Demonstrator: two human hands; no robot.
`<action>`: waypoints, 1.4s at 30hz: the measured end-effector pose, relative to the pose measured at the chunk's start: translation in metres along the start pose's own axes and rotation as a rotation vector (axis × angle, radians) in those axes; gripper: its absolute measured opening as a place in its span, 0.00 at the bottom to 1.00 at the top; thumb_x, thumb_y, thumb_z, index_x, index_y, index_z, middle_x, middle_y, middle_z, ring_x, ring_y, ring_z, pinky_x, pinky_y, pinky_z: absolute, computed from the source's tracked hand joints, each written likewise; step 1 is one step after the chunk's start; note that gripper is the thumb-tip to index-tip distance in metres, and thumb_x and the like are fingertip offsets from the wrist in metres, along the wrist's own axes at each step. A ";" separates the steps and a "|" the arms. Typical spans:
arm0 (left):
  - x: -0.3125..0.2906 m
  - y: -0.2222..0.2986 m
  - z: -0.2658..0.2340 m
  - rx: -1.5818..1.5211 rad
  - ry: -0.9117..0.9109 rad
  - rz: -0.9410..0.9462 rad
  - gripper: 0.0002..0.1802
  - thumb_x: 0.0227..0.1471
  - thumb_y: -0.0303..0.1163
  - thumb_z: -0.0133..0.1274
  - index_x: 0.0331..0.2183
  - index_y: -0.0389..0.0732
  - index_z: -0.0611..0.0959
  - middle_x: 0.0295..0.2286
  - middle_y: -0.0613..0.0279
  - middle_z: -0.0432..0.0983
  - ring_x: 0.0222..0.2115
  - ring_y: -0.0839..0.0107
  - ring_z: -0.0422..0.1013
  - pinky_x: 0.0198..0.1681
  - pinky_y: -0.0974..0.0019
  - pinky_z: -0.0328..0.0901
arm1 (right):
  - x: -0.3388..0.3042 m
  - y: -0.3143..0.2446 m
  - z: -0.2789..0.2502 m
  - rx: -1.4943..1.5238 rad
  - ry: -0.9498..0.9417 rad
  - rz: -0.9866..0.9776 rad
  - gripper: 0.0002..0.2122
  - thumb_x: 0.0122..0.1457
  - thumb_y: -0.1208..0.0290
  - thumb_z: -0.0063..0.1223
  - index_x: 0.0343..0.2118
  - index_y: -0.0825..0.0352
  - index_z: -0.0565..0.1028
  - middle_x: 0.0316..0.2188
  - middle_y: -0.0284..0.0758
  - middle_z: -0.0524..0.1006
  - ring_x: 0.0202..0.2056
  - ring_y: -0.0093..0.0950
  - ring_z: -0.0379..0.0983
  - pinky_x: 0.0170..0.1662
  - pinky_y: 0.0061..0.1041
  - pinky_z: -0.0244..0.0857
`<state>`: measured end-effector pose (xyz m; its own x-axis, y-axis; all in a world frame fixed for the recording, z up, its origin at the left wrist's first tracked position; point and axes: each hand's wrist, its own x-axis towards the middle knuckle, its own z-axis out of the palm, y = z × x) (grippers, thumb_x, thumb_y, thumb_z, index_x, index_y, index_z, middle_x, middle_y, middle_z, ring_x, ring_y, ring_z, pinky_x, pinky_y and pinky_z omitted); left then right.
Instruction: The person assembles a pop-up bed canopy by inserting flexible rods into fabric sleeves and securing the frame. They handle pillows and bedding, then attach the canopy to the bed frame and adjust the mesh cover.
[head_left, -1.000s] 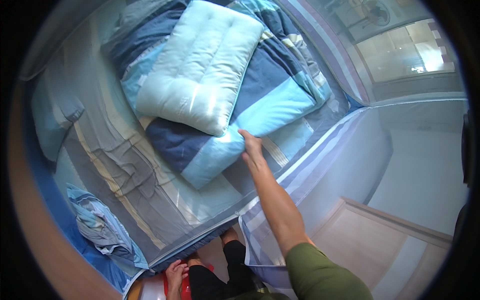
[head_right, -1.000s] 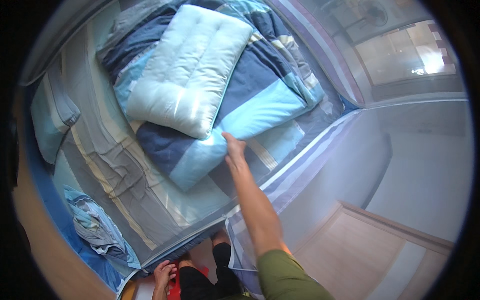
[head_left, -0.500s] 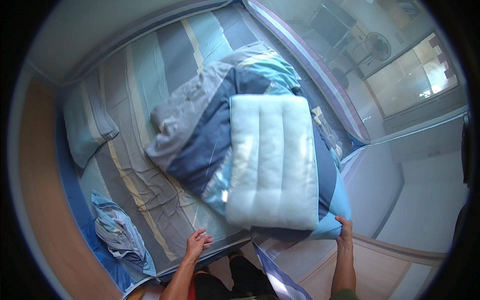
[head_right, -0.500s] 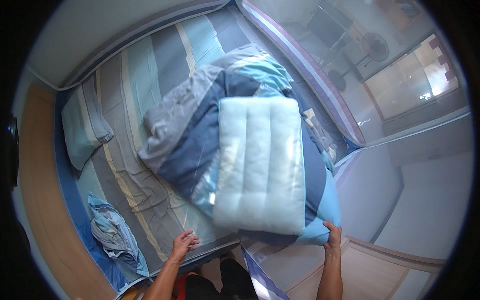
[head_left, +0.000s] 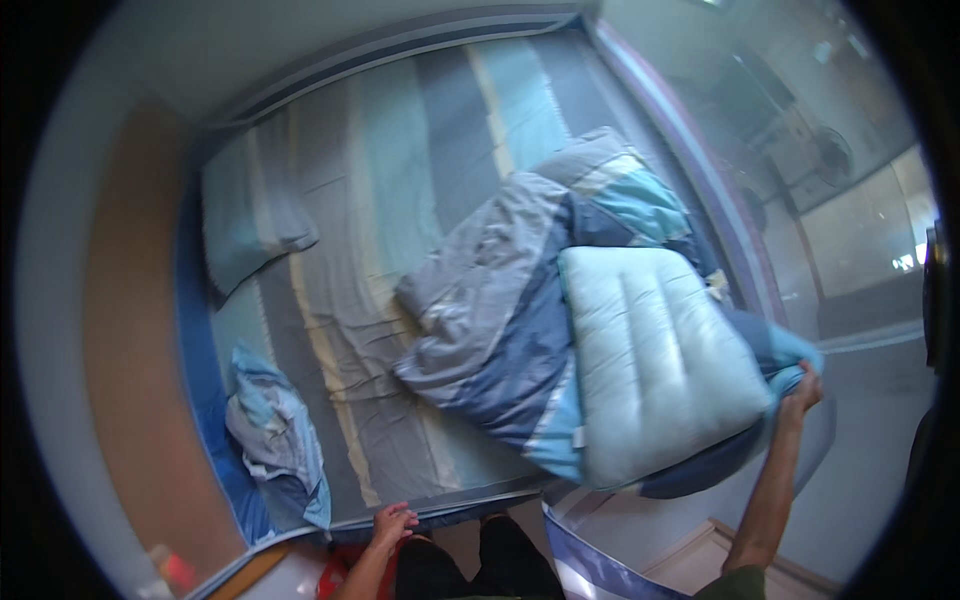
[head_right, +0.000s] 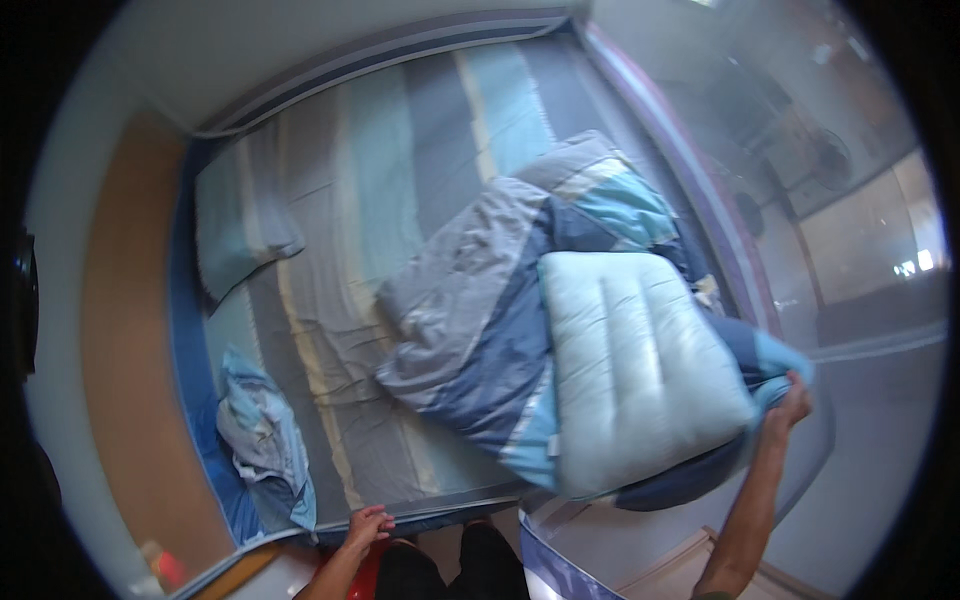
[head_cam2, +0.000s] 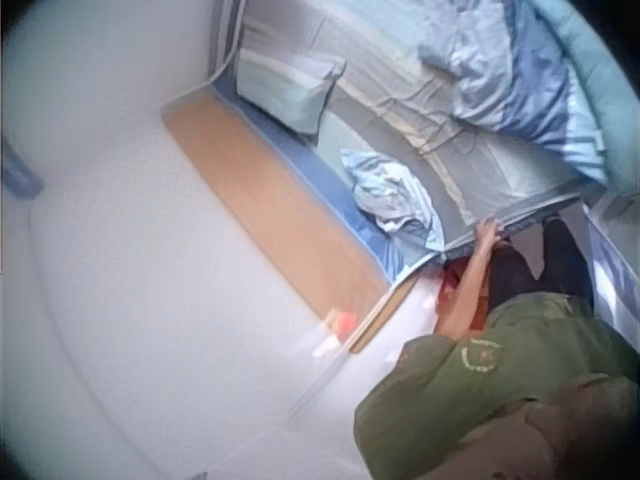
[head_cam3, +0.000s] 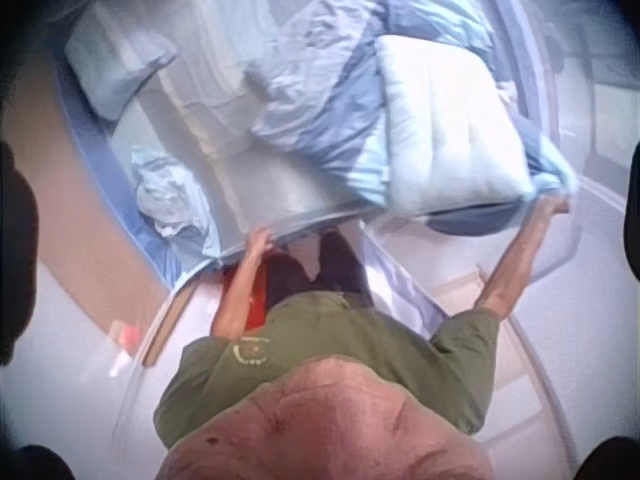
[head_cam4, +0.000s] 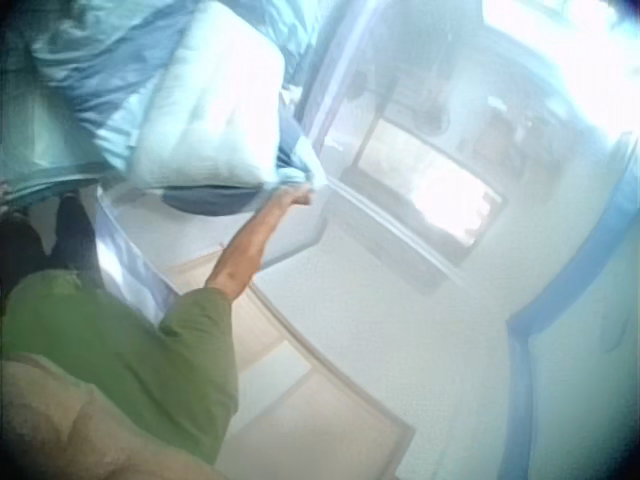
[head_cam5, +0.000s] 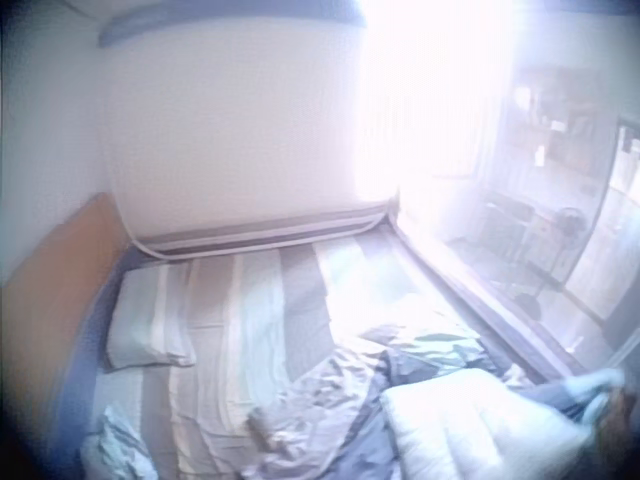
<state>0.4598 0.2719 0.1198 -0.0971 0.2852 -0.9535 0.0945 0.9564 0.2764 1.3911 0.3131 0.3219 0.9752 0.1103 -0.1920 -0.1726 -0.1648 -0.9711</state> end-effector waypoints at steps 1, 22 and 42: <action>-0.007 -0.009 -0.018 -0.026 0.030 -0.007 0.23 0.64 0.31 0.55 0.59 0.38 0.75 0.42 0.55 0.85 0.36 0.69 0.82 0.35 0.66 0.75 | 0.010 -0.026 0.015 -0.128 0.009 -0.091 0.25 0.52 0.73 0.61 0.55 0.70 0.71 0.51 0.44 0.74 0.50 0.43 0.72 0.54 0.43 0.69; 0.210 0.150 -0.180 -0.197 0.084 0.273 0.19 0.65 0.35 0.57 0.55 0.42 0.80 0.38 0.65 0.84 0.35 0.77 0.79 0.30 0.71 0.71 | -0.678 0.443 0.457 -1.340 -1.471 -0.786 0.36 0.35 0.63 0.83 0.48 0.67 0.73 0.49 0.45 0.73 0.55 0.46 0.71 0.56 0.41 0.69; 0.461 0.630 -0.355 -1.039 0.167 0.514 0.16 0.62 0.37 0.62 0.44 0.36 0.79 0.36 0.51 0.78 0.34 0.60 0.76 0.40 0.55 0.78 | -0.696 0.481 0.496 -1.529 -1.405 -0.752 0.38 0.24 0.66 0.85 0.43 0.68 0.73 0.45 0.45 0.75 0.50 0.45 0.72 0.51 0.42 0.69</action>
<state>0.1228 1.0287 -0.1033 -0.4198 0.5842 -0.6946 -0.6870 0.2956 0.6638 0.5609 0.6431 -0.0822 -0.0318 0.8178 -0.5746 0.9726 -0.1072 -0.2063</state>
